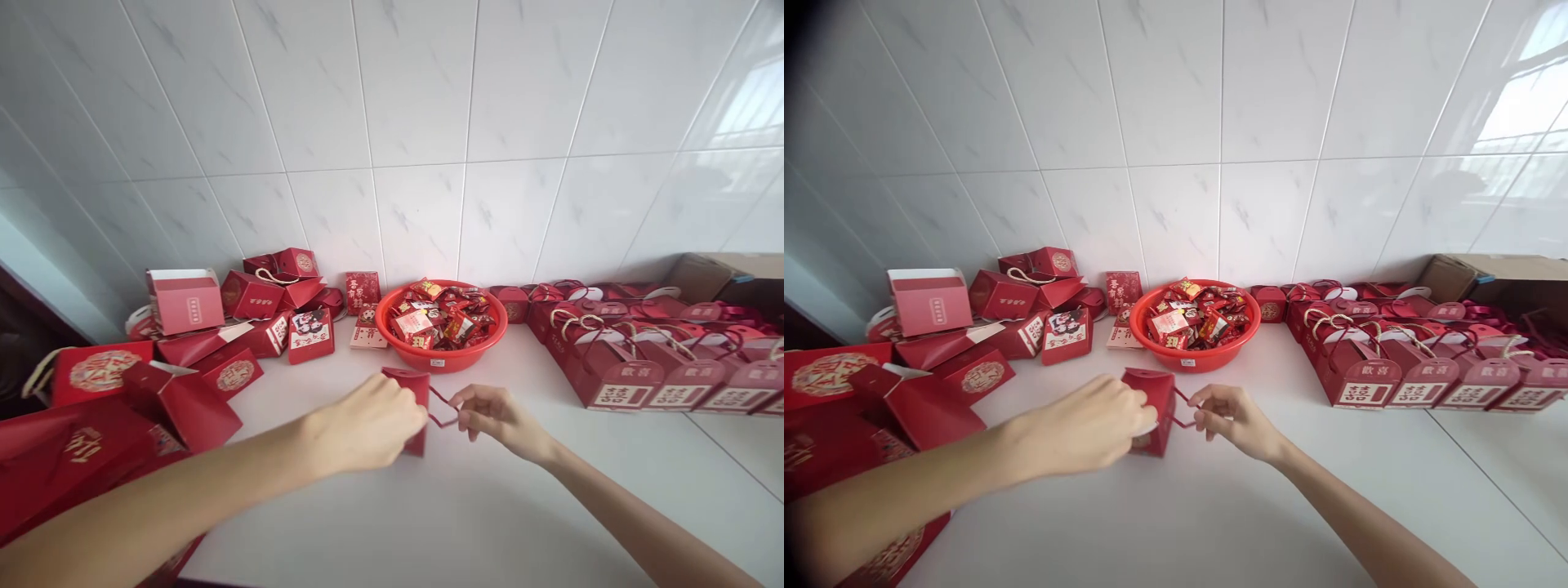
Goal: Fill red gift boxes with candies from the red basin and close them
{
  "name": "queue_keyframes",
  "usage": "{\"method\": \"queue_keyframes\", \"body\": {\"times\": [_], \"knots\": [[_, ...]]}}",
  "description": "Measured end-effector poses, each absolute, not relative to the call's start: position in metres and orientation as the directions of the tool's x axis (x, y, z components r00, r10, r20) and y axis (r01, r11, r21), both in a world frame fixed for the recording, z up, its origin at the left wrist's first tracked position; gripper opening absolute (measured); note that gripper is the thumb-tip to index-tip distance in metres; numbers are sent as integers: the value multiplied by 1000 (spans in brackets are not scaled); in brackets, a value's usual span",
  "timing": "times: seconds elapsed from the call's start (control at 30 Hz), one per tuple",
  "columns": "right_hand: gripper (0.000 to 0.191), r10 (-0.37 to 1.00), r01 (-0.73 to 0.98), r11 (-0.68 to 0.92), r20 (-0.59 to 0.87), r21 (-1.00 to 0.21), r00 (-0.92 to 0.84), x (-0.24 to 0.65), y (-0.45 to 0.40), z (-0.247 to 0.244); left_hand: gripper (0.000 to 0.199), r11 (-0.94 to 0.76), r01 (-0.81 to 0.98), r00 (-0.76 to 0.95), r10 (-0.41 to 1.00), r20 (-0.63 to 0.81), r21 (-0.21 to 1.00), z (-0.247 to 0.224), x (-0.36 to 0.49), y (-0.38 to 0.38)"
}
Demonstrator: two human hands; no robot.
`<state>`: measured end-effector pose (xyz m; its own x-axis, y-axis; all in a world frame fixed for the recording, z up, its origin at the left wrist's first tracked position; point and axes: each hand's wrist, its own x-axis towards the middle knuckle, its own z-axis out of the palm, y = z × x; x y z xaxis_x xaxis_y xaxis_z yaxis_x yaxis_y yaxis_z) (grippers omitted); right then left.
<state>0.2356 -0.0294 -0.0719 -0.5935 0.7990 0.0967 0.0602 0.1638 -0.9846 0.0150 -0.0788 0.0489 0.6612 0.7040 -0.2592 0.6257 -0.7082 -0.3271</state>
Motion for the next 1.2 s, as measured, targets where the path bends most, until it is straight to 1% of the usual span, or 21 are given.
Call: {"method": "queue_keyframes", "body": {"times": [0.1,0.17,0.23,0.27,0.33,0.4,0.47,0.57,0.63,0.7,0.77,0.87,0.93,1.0,1.1,1.13,1.2], "knots": [[30,751,126,357,205,-925,-628,232,-20,-49,22,-770,541,731,629,-265,-338,32,40,-82],[21,694,202,485,234,-851,-681,230,-15,-39,31,-774,534,732,625,-272,-340,19,51,-81],[15,646,286,592,232,-754,-727,227,-12,-33,37,-760,561,712,645,-276,-328,6,56,-81],[15,631,328,635,224,-699,-743,225,-11,-32,34,-751,580,702,657,-275,-315,-1,57,-82],[16,620,415,691,190,-591,-762,223,-9,-31,22,-747,606,693,664,-279,-273,-10,57,-84],[17,639,501,709,152,-496,-754,221,-9,-30,16,-749,627,695,662,-282,-212,-14,55,-84],[17,664,565,707,124,-426,-737,220,-10,-29,17,-735,666,697,674,-247,-125,-11,50,-80],[17,674,598,703,89,-385,-734,218,-12,-25,25,-691,720,690,705,-167,59,-1,42,-68],[18,675,612,703,70,-361,-734,217,-14,-21,29,-661,733,680,715,-159,161,4,38,-60],[20,687,636,702,69,-320,-723,219,-16,-18,32,-627,747,663,728,-175,221,5,36,-53],[20,711,667,689,82,-285,-699,223,-18,-15,30,-609,749,657,732,-179,261,4,37,-48],[16,725,679,673,84,-294,-683,233,-18,-10,23,-639,719,689,709,-153,273,2,41,-44],[15,725,669,667,78,-329,-684,240,-18,-6,21,-668,704,705,699,-123,242,4,46,-42],[14,729,659,652,75,-375,-680,246,-17,-4,23,-676,710,701,704,-113,197,6,51,-40],[12,729,630,625,58,-460,-682,253,-17,-2,27,-648,750,661,736,-143,134,10,57,-37],[11,728,624,621,54,-475,-684,255,-17,-1,27,-632,766,643,750,-153,118,10,58,-36],[11,728,630,621,43,-467,-685,256,-16,-1,25,-597,796,605,782,-151,98,11,59,-36]]}}
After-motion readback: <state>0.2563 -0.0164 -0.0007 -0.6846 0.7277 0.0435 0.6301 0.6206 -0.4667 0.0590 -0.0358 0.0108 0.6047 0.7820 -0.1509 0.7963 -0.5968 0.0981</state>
